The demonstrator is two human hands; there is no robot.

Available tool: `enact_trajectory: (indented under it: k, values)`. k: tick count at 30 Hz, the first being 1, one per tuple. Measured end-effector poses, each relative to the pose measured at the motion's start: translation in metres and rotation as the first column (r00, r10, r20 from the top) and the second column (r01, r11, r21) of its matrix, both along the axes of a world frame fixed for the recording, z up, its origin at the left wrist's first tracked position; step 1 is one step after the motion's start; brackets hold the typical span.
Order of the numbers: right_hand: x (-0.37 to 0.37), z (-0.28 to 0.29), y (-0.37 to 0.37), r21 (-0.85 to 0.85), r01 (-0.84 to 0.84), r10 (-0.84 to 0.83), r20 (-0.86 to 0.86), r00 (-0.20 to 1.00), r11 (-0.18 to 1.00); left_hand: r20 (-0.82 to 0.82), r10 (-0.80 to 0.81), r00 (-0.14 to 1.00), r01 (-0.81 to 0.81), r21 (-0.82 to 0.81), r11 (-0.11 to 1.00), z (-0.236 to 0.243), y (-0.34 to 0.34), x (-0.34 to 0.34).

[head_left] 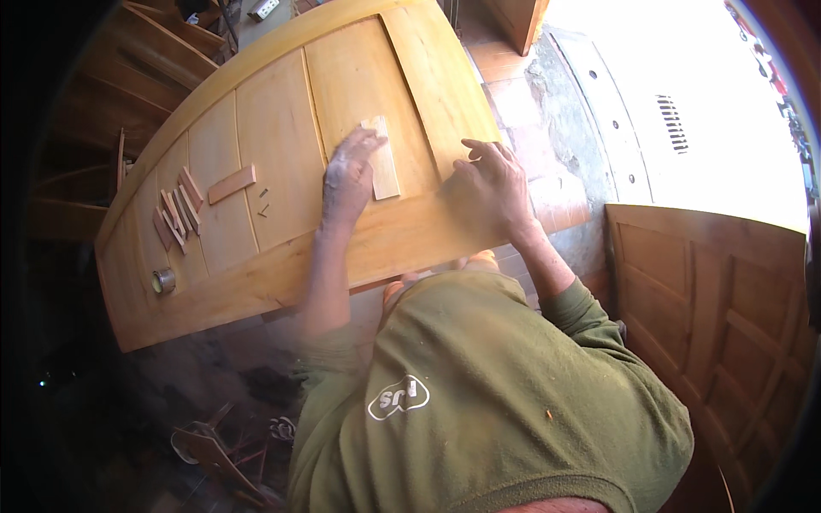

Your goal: The person places small wooden blocks onto a large wooden door and hammers nails into them to secure the blocks.

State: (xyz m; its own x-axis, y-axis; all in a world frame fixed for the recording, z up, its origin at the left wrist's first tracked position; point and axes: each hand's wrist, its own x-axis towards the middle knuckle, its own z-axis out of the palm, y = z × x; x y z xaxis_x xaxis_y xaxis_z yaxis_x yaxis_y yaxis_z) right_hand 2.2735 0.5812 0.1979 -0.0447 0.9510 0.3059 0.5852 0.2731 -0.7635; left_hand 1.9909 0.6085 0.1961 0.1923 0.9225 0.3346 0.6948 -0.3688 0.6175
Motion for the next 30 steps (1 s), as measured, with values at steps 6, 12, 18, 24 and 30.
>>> enact_trajectory:
  k: [6, 12, 18, 24, 30]
  values:
    - [-0.002, -0.002, 0.003, 0.017, -0.025, 0.025, -0.004, 1.000, 1.000, -0.150, 0.146, 0.978, -0.144, 0.027, 0.989, -0.014, 0.046, -0.002]
    - [-0.001, 0.005, 0.000, -0.108, -0.012, 0.006, -0.054, 0.999, 0.994, -0.212, 0.174, 0.962, -0.142, 0.156, 0.977, -0.042, 0.036, -0.008]
    - [-0.001, 0.009, 0.000, -0.154, -0.010, 0.003, -0.045, 0.999, 0.988, -0.217, 0.222, 0.950, -0.177, 0.208, 0.962, -0.042, 0.031, 0.000]
    - [-0.005, 0.003, 0.003, -0.118, -0.012, 0.002, -0.087, 0.996, 0.993, -0.176, 0.156, 0.972, -0.119, 0.204, 0.972, -0.049, 0.038, -0.006]
    - [-0.003, 0.004, 0.004, -0.168, 0.015, -0.030, -0.088, 0.996, 0.986, -0.123, 0.216, 0.968, -0.177, 0.269, 0.947, -0.054, 0.030, 0.003]
